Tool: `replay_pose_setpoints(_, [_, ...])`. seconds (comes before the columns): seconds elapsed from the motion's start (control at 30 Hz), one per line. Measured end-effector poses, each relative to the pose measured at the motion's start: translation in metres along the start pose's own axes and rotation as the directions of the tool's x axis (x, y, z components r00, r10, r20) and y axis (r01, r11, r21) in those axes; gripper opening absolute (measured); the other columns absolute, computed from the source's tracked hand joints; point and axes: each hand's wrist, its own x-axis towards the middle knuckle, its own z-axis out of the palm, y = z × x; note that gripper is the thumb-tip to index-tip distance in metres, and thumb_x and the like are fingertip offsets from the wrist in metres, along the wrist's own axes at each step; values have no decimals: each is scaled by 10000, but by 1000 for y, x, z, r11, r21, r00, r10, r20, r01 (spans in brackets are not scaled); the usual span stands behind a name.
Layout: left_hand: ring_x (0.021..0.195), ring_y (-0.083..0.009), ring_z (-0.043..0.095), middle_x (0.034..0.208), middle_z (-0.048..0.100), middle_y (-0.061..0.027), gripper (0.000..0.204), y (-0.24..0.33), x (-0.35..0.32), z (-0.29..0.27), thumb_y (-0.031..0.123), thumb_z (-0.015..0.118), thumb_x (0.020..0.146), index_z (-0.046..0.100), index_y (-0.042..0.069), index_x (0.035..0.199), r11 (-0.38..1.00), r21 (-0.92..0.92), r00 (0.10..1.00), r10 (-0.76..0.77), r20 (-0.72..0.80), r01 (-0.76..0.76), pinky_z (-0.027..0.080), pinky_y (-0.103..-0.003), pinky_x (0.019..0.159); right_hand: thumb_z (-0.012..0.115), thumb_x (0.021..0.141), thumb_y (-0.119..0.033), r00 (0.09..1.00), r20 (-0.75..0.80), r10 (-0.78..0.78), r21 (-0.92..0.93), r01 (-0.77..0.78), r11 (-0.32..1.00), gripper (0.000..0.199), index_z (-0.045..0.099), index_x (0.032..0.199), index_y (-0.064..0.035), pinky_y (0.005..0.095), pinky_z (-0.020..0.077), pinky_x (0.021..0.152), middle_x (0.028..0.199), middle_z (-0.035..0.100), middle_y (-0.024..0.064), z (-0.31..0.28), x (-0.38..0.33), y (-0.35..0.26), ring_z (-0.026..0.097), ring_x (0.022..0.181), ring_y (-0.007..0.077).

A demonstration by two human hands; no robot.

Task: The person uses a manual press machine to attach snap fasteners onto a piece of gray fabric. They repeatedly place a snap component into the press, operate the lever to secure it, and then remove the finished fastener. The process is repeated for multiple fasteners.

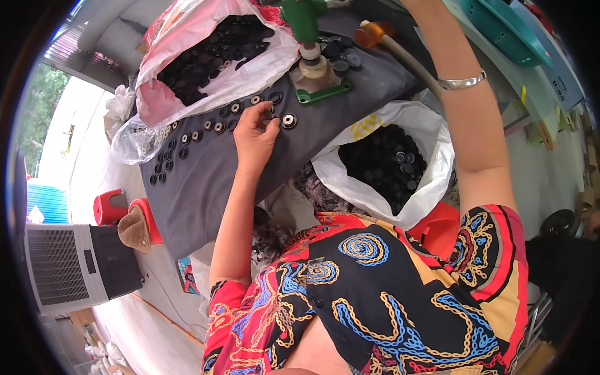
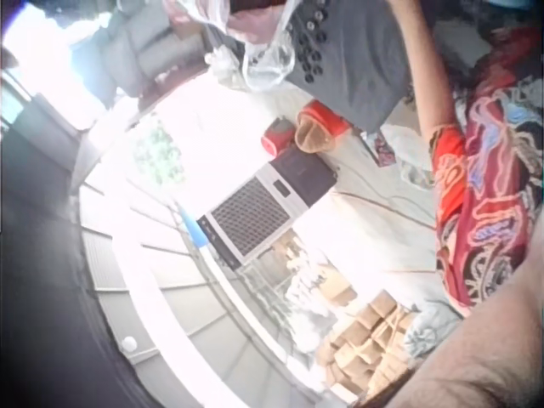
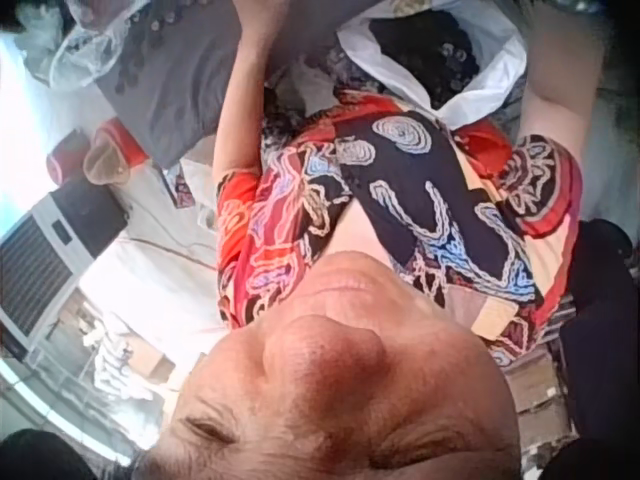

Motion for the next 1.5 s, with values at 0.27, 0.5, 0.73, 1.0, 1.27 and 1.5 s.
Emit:
replay_pose_setpoints(0.27, [849, -240, 660, 1004, 668, -110, 230, -14, -11, 17, -1, 734, 731, 641, 20, 941, 1000, 6, 1000, 24, -3, -23, 525, -349, 761, 461, 941, -239, 993, 38, -115, -46, 117, 992, 318, 570, 751, -8, 335, 497, 551, 594, 556, 108, 0, -2, -2, 558, 523, 197])
replay_pose_setpoints(0.5, [970, -264, 589, 1015, 651, -80, 316, -13, -15, 19, 74, 749, 733, 706, 109, 1044, 944, 284, 985, 147, 91, -167, 437, -386, 858, 448, 941, -202, 995, 20, -96, 12, 96, 995, 287, 552, 748, -16, 337, 502, 562, 597, 544, 104, -2, -2, 2, 545, 518, 195])
replay_pose_setpoints(0.73, [967, -265, 581, 1024, 651, -78, 361, -16, -19, 23, 72, 746, 740, 745, 151, 1092, 883, 386, 963, 234, 133, -268, 439, -390, 834, 444, 942, -203, 994, 28, -105, 22, 104, 994, 279, 537, 744, -30, 326, 502, 572, 590, 527, 94, -1, -7, -1, 543, 520, 193])
replay_pose_setpoints(1.0, [1010, -314, 584, 1068, 656, -133, 336, -8, -19, 20, 81, 711, 736, 741, 118, 1068, 716, 547, 900, 370, 230, -434, 432, -418, 788, 424, 966, -230, 987, 48, -155, -29, 156, 987, 308, 534, 762, -28, 324, 505, 573, 601, 533, 96, -1, -10, -6, 549, 526, 189])
replay_pose_setpoints(1.27, [958, -296, 581, 1008, 643, -123, 401, -9, -16, 14, 47, 743, 722, 720, 112, 1118, 760, 471, 894, 363, 263, -447, 454, -410, 810, 425, 967, -231, 983, 59, -174, -73, 178, 981, 329, 531, 738, -20, 318, 494, 550, 605, 535, 96, 1, -5, -7, 551, 528, 181])
replay_pose_setpoints(1.5, [941, -300, 585, 978, 648, -119, 536, 2, 1, 27, 61, 780, 685, 645, 50, 1204, 967, 187, 985, 168, 37, -172, 456, -410, 838, 426, 968, -212, 990, 55, -131, -65, 135, 989, 324, 529, 726, -24, 313, 483, 534, 586, 529, 95, -1, -5, -11, 552, 517, 182])
